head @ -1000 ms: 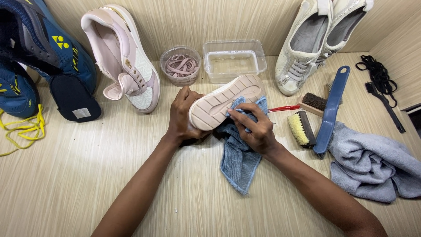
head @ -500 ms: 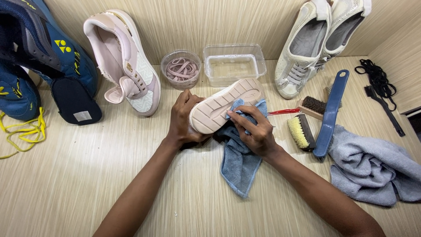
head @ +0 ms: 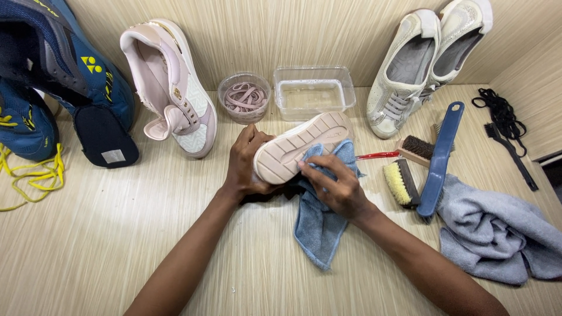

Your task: The person scrubs the sole of a pink sneaker with a toothbrush and wipes it with a blue cloth. The person repeats the scrubbing and wiping cycle on the same shoe sole.

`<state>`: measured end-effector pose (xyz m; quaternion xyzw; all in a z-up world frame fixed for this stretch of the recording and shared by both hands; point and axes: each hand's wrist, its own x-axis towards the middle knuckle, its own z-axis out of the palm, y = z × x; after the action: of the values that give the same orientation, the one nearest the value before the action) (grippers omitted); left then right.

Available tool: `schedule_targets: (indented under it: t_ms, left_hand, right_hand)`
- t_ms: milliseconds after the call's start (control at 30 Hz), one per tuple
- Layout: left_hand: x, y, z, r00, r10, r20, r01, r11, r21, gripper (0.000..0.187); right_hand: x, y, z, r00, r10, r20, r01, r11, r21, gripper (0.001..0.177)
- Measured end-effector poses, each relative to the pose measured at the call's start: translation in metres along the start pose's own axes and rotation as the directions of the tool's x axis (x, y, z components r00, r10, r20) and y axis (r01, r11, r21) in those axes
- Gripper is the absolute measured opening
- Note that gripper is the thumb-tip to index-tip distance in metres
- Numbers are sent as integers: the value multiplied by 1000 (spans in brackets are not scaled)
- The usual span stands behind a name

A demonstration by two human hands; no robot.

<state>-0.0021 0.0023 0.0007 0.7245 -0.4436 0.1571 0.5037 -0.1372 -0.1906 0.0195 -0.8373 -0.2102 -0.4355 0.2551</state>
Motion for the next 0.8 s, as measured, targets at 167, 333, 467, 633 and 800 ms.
schedule_targets:
  t_ms: [167, 333, 467, 633, 800]
  left_hand:
    - [0, -1, 1, 1000, -11, 12, 11, 1000, -12, 71]
    - [-1, 4, 2, 1000, -19, -7, 19, 999, -27, 68]
    - [-2, -5, 5, 1000, -12, -16, 12, 1000, 9, 70]
    - [-2, -3, 3, 1000, 4, -9, -4, 1000, 23, 72]
    - [-11, -15, 10, 1000, 18, -9, -17, 999, 38, 78]
  right_hand:
    - [-2, 15, -6, 1000, 13, 13, -12, 999, -50, 23]
    - [-10, 20, -4, 999, 23, 25, -17, 978, -210, 22]
    - [-12, 6, 4, 999, 40, 24, -37, 991, -127, 18]
    - [-12, 2, 3, 999, 31, -13, -32, 997, -71, 16]
    - [20, -6, 4, 990, 82, -113, -81, 997, 13, 16]
